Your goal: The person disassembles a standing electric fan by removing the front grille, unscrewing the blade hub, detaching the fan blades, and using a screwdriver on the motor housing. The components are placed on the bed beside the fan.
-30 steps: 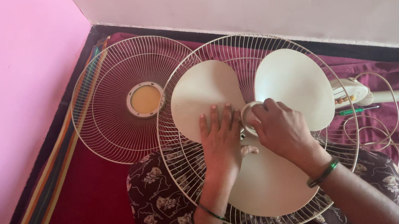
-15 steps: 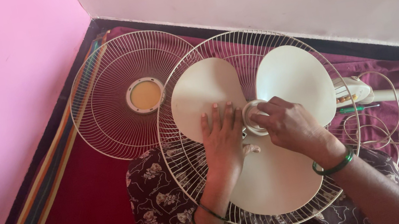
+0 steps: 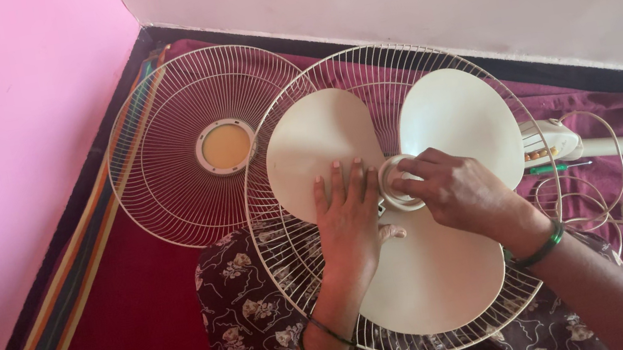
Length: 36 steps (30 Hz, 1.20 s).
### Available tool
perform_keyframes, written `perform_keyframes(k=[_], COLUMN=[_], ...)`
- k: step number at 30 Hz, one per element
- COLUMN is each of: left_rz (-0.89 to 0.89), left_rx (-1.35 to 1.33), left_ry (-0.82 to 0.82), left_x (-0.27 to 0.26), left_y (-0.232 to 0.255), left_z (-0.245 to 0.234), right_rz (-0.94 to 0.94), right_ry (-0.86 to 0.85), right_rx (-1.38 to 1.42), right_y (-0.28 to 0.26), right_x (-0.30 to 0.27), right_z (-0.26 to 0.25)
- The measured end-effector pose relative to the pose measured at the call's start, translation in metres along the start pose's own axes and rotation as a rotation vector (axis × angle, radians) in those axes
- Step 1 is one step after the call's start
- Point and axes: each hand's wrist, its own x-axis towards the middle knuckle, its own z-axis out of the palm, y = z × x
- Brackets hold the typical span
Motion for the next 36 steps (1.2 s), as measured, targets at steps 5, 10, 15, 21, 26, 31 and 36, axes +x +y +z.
perform_keyframes(k=[5,10,15,21,26,31,36], left_rz=[0.041,0.036,0.023,0.008,0.006,0.010,0.000], left_rx=[0.013,0.021,0.040,0.047,0.022,0.041,0.049], left_ry=[0.068,0.046,0.046,0.027,0.026,0.045,0.009], left_x=[0.000,0.002,0.003,0.001,-0.001,0.000,0.001], left_y=[-0.002,-0.004,-0.003,-0.001,-0.001,0.000,-0.001], left_z=[0.002,0.005,0.005,0.001,0.003,-0.002,-0.001], right_rz=[0.105,0.041,0.146,0.246,0.077,0.357,0.234], right_ry=[-0.054,-0.077,-0.130,-0.085,-0.021,-0.304,-0.106], right_rx=[-0.038,-0.108,-0.283,-0.217,-0.216,-0.341,-0.227], right_y=[-0.005,0.000,-0.003,-0.007,-0.003,-0.002,-0.006], right_x=[-0.001,0.003,0.008,0.006,-0.006,0.010,0.007], right_z=[0.008,0.018,0.028,0.011,0.014,0.022,0.004])
